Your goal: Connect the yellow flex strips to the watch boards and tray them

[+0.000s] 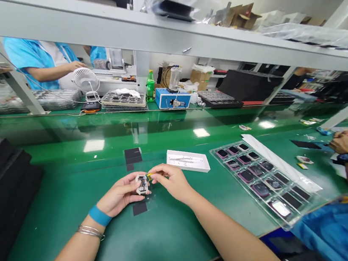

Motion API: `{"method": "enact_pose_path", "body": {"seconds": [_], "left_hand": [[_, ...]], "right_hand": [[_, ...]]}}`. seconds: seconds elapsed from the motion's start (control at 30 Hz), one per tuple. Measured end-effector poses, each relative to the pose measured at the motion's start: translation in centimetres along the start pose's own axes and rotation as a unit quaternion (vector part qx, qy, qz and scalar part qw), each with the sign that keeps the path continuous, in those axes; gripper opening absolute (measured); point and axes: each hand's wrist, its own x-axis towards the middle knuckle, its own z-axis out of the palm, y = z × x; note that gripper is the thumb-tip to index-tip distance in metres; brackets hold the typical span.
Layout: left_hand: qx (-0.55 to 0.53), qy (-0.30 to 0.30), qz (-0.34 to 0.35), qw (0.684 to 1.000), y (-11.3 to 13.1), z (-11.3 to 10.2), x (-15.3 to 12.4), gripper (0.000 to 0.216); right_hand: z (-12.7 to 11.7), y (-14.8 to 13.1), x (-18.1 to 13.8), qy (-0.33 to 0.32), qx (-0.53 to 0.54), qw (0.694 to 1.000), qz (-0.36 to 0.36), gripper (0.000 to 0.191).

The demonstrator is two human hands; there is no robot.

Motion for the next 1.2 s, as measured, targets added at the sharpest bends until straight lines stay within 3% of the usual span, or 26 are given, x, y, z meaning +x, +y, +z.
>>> {"method": "enact_pose_path", "body": {"seconds": [0.17, 0.43, 0.53, 0.63, 0.73, 0.87, 0.97, 1.2], "left_hand": [[0.024, -0.024, -0.038, 0.999, -0.4, 0.6, 0.0, 0.035], [0.019, 0.012, -0.032, 0.999, -1.1, 2.1, -0.1, 0.023], [0.02, 0.034, -0.027, 0.999, -1.0, 2.2, 0.0, 0.023], [0.016, 0.086, -0.016, 0.996, -0.2, 1.1, 0.0, 0.023], [0.0, 0.13, -0.012, 0.991, 1.0, -0.6, -0.2, 0.023], [-0.013, 0.067, -0.046, 0.997, 1.6, -2.2, -0.7, 0.021], [-0.008, 0.017, -0.067, 0.998, 1.5, -2.2, -1.0, 0.022], [0.002, -0.024, -0.083, 0.996, 1.0, -1.6, -0.9, 0.021]], "right_hand": [[0.3, -0.6, -0.4, -0.024, -0.109, 0.992, -0.066, 0.013], [0.6, -0.6, -0.5, -0.023, -0.167, 0.98, -0.105, 0.013], [0.8, 0.1, -0.3, -0.003, -0.131, 0.989, -0.064, 0.013], [0.9, 1.1, -0.1, 0.022, -0.05, 0.998, 0.023, 0.02], [1.4, 1.6, -0.3, -0.04, -0.097, 0.993, 0.061, 0.012], [2.5, 0.8, -1.4, -0.133, -0.247, 0.959, 0.029, 0.007], [3.2, 0.2, -2.0, -0.139, -0.289, 0.947, 0.034, 0.009], [3.6, 0.1, -2.1, -0.118, -0.298, 0.945, 0.068, 0.009]]}}
